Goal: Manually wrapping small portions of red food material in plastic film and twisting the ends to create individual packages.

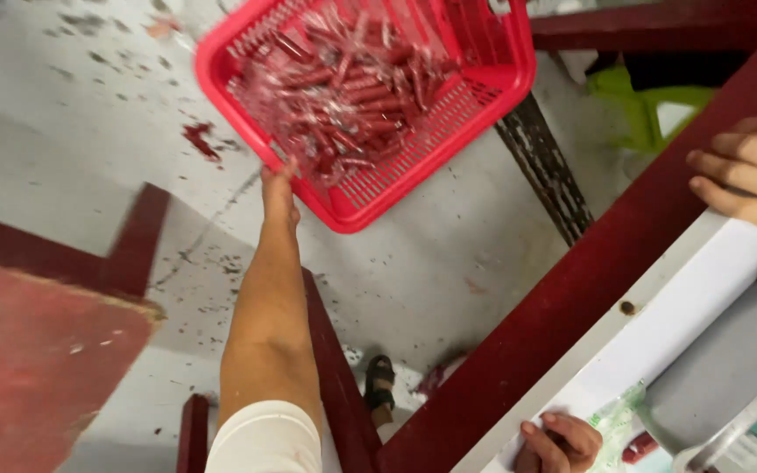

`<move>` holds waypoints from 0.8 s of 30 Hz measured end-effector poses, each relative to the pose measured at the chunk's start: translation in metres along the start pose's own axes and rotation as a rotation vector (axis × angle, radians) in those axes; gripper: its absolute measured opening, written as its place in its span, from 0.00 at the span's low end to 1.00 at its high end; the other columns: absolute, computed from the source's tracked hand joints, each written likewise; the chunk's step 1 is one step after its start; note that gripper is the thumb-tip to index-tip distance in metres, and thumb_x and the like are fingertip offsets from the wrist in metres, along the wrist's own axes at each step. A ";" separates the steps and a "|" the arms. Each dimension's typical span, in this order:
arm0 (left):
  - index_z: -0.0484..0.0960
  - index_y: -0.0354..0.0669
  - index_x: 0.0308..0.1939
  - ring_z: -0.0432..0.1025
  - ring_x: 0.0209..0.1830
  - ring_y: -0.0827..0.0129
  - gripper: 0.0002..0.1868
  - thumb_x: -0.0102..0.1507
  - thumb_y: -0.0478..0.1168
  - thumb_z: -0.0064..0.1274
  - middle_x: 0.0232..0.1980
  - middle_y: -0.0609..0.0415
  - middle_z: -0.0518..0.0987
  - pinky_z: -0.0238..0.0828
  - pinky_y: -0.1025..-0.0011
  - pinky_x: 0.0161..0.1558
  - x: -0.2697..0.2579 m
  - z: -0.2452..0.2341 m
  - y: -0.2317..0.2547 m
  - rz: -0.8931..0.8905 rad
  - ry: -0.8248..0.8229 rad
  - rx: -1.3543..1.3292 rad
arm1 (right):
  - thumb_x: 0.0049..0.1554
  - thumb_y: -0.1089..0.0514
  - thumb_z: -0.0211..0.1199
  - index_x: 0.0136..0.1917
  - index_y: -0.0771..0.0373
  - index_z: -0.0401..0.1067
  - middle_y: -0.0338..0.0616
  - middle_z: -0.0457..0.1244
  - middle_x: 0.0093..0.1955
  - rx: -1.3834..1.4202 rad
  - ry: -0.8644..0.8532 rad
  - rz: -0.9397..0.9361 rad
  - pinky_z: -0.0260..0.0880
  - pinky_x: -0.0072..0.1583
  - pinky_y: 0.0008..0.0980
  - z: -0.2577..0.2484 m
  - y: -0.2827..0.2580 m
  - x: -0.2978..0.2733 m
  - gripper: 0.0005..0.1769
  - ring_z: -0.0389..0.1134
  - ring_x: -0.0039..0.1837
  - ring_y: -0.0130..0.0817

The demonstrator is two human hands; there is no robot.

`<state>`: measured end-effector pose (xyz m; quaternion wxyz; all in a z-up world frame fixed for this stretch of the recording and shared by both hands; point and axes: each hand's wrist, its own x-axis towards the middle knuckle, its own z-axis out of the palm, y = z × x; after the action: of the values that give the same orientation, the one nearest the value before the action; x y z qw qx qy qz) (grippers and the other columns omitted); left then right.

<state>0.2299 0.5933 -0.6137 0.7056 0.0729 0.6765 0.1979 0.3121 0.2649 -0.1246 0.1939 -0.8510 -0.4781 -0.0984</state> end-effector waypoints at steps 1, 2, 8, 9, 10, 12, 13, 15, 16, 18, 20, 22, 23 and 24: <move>0.73 0.52 0.54 0.72 0.46 0.68 0.25 0.54 0.42 0.63 0.46 0.58 0.81 0.69 0.66 0.51 -0.008 0.007 0.007 -0.018 0.001 0.005 | 0.61 0.58 0.61 0.45 0.50 0.73 0.42 0.60 0.51 -0.011 -0.014 0.005 0.67 0.53 0.31 -0.004 -0.001 -0.002 0.03 0.60 0.52 0.36; 0.72 0.49 0.55 0.75 0.47 0.60 0.24 0.56 0.38 0.61 0.47 0.53 0.81 0.74 0.57 0.51 -0.017 0.014 0.015 -0.092 0.059 -0.165 | 0.61 0.60 0.60 0.45 0.48 0.73 0.40 0.60 0.52 -0.029 -0.043 0.044 0.66 0.54 0.32 -0.010 -0.004 -0.004 0.06 0.59 0.53 0.36; 0.76 0.43 0.44 0.69 0.21 0.71 0.12 0.59 0.38 0.60 0.22 0.60 0.73 0.70 0.69 0.41 -0.045 0.006 0.061 -0.196 -0.096 -0.140 | 0.62 0.61 0.59 0.43 0.47 0.72 0.40 0.60 0.52 -0.020 -0.015 0.034 0.63 0.53 0.32 -0.001 -0.010 0.003 0.08 0.59 0.51 0.37; 0.77 0.43 0.47 0.70 0.23 0.72 0.13 0.61 0.42 0.58 0.22 0.64 0.74 0.72 0.63 0.56 -0.069 0.004 0.075 -0.261 -0.061 0.021 | 0.61 0.62 0.60 0.43 0.51 0.71 0.43 0.59 0.51 -0.013 -0.026 0.070 0.62 0.55 0.33 0.000 -0.021 0.010 0.06 0.59 0.52 0.40; 0.77 0.43 0.47 0.70 0.23 0.72 0.13 0.61 0.42 0.58 0.22 0.64 0.74 0.72 0.63 0.56 -0.064 -0.003 0.059 -0.257 -0.059 0.022 | 0.61 0.62 0.60 0.43 0.51 0.71 0.43 0.59 0.51 -0.009 -0.025 0.071 0.62 0.55 0.33 -0.004 -0.026 0.016 0.06 0.59 0.52 0.40; 0.78 0.44 0.23 0.71 0.14 0.63 0.09 0.48 0.35 0.66 0.20 0.52 0.79 0.70 0.64 0.18 -0.051 -0.014 0.034 -0.219 0.031 -0.321 | 0.60 0.69 0.58 0.47 0.57 0.71 0.50 0.58 0.56 0.030 -0.183 0.101 0.65 0.57 0.33 -0.007 -0.036 0.028 0.08 0.59 0.56 0.42; 0.78 0.44 0.23 0.71 0.14 0.63 0.09 0.48 0.35 0.66 0.20 0.52 0.79 0.70 0.64 0.18 -0.063 -0.020 0.049 -0.207 0.019 -0.318 | 0.60 0.69 0.58 0.47 0.57 0.71 0.50 0.58 0.56 0.034 -0.166 0.103 0.65 0.57 0.33 -0.009 -0.027 0.030 0.08 0.59 0.56 0.42; 0.76 0.42 0.27 0.60 0.12 0.71 0.08 0.54 0.32 0.62 0.14 0.57 0.66 0.60 0.73 0.17 -0.093 -0.035 0.081 -0.079 -0.060 -0.358 | 0.58 0.68 0.54 0.58 0.59 0.72 0.50 0.55 0.61 0.093 -0.379 -0.076 0.65 0.61 0.33 -0.015 -0.010 0.032 0.16 0.57 0.63 0.44; 0.76 0.42 0.27 0.60 0.12 0.71 0.08 0.54 0.32 0.62 0.14 0.57 0.66 0.60 0.73 0.17 -0.113 -0.047 0.096 -0.063 -0.065 -0.354 | 0.58 0.68 0.54 0.58 0.59 0.72 0.50 0.55 0.61 0.102 -0.364 -0.075 0.65 0.61 0.33 -0.016 -0.012 0.030 0.16 0.57 0.63 0.44; 0.67 0.48 0.17 0.57 0.12 0.72 0.19 0.59 0.38 0.60 0.14 0.58 0.63 0.55 0.74 0.18 -0.146 -0.058 0.133 -0.036 -0.235 -0.379 | 0.60 0.66 0.52 0.60 0.56 0.73 0.48 0.56 0.61 0.094 -0.363 -0.059 0.61 0.65 0.38 -0.009 -0.012 0.031 0.18 0.58 0.63 0.45; 0.66 0.48 0.19 0.54 0.15 0.72 0.19 0.62 0.40 0.55 0.16 0.59 0.61 0.54 0.72 0.23 -0.206 -0.069 0.177 -0.021 -0.403 -0.386 | 0.54 0.70 0.48 0.61 0.54 0.73 0.47 0.56 0.62 0.133 -0.345 -0.025 0.62 0.65 0.39 0.005 -0.007 0.017 0.25 0.58 0.64 0.47; 0.64 0.49 0.20 0.51 0.17 0.72 0.19 0.64 0.42 0.51 0.18 0.60 0.58 0.52 0.70 0.29 -0.272 -0.062 0.220 -0.026 -0.608 -0.377 | 0.49 0.74 0.44 0.62 0.51 0.74 0.46 0.55 0.64 0.143 -0.304 0.023 0.63 0.64 0.39 0.018 -0.001 0.014 0.33 0.57 0.65 0.48; 0.65 0.49 0.21 0.55 0.19 0.72 0.18 0.66 0.45 0.47 0.19 0.61 0.60 0.55 0.69 0.32 -0.311 -0.059 0.242 0.063 -0.802 -0.282 | 0.50 0.72 0.46 0.64 0.52 0.73 0.47 0.56 0.64 0.178 -0.344 -0.009 0.62 0.66 0.43 0.021 -0.002 0.015 0.33 0.58 0.65 0.48; 0.67 0.48 0.22 0.58 0.21 0.71 0.19 0.67 0.49 0.43 0.20 0.61 0.63 0.58 0.68 0.36 -0.350 -0.057 0.261 0.153 -0.997 -0.187 | 0.50 0.70 0.47 0.66 0.52 0.72 0.47 0.57 0.64 0.212 -0.384 -0.041 0.60 0.67 0.47 0.022 0.000 0.015 0.33 0.59 0.65 0.49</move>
<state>0.1244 0.6897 -0.1968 0.9295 0.1441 0.2299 0.2500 0.3197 0.2858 -0.1394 0.1857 -0.8191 -0.5311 0.1123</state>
